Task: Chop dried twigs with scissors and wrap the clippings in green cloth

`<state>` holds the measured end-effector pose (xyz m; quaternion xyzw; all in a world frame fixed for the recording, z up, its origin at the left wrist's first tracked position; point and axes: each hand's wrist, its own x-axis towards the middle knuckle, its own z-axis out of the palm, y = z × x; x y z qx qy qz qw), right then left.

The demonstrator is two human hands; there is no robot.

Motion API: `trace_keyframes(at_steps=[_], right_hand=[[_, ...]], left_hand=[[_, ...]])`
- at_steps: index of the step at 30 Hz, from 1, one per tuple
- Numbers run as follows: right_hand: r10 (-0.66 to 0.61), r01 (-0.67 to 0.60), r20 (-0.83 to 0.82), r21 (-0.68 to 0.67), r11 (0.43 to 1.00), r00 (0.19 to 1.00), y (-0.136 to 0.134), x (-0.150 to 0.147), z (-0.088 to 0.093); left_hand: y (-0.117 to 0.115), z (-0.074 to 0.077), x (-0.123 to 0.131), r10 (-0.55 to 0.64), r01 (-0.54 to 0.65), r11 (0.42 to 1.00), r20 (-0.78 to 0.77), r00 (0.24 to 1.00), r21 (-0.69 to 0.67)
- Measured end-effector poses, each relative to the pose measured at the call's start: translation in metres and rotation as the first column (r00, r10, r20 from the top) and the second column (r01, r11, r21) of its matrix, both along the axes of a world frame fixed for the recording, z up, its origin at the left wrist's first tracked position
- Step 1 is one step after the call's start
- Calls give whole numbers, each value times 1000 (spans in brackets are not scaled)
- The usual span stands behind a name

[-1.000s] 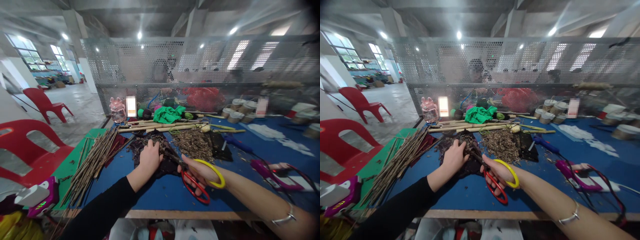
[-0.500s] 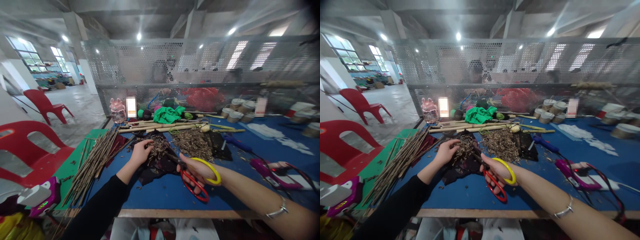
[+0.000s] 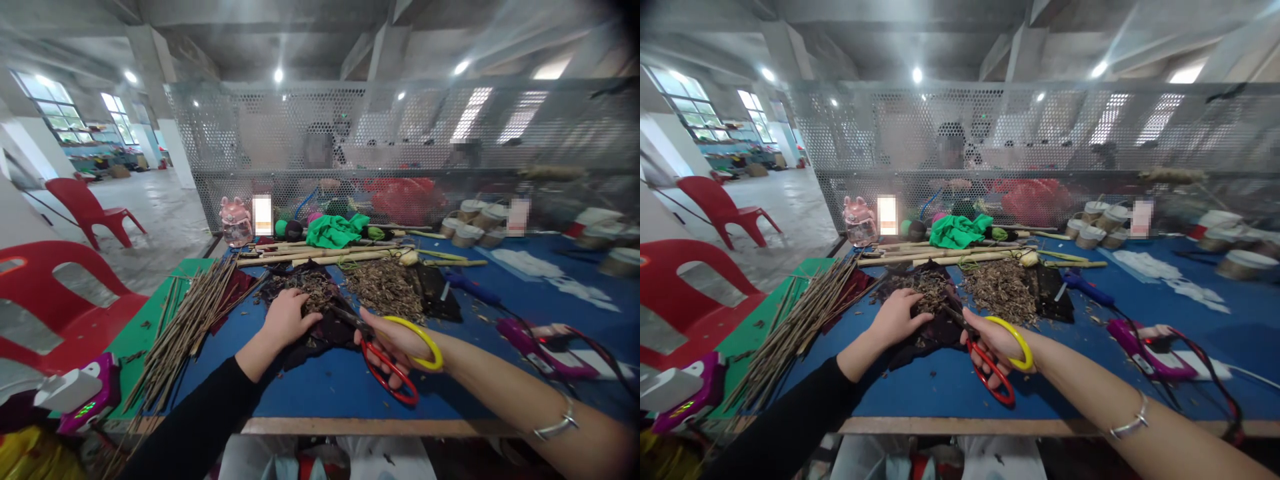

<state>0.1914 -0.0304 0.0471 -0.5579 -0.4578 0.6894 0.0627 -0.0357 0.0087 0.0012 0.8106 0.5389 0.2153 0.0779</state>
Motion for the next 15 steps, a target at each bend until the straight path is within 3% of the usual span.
trace_keyframes(at_steps=[6, 10, 15], right_hand=[[8, -8, 3, -21, 1000, 1000, 1, -5, 2], [45, -44, 12, -14, 999, 999, 5, -10, 3], [59, -59, 16, -19, 998, 998, 4, -18, 8]], left_hand=[[12, -8, 2, 103, -94, 992, 117, 988, -81], [13, -9, 0, 241, -238, 971, 155, 958, -38], [13, -9, 0, 191, -174, 974, 109, 976, -145]])
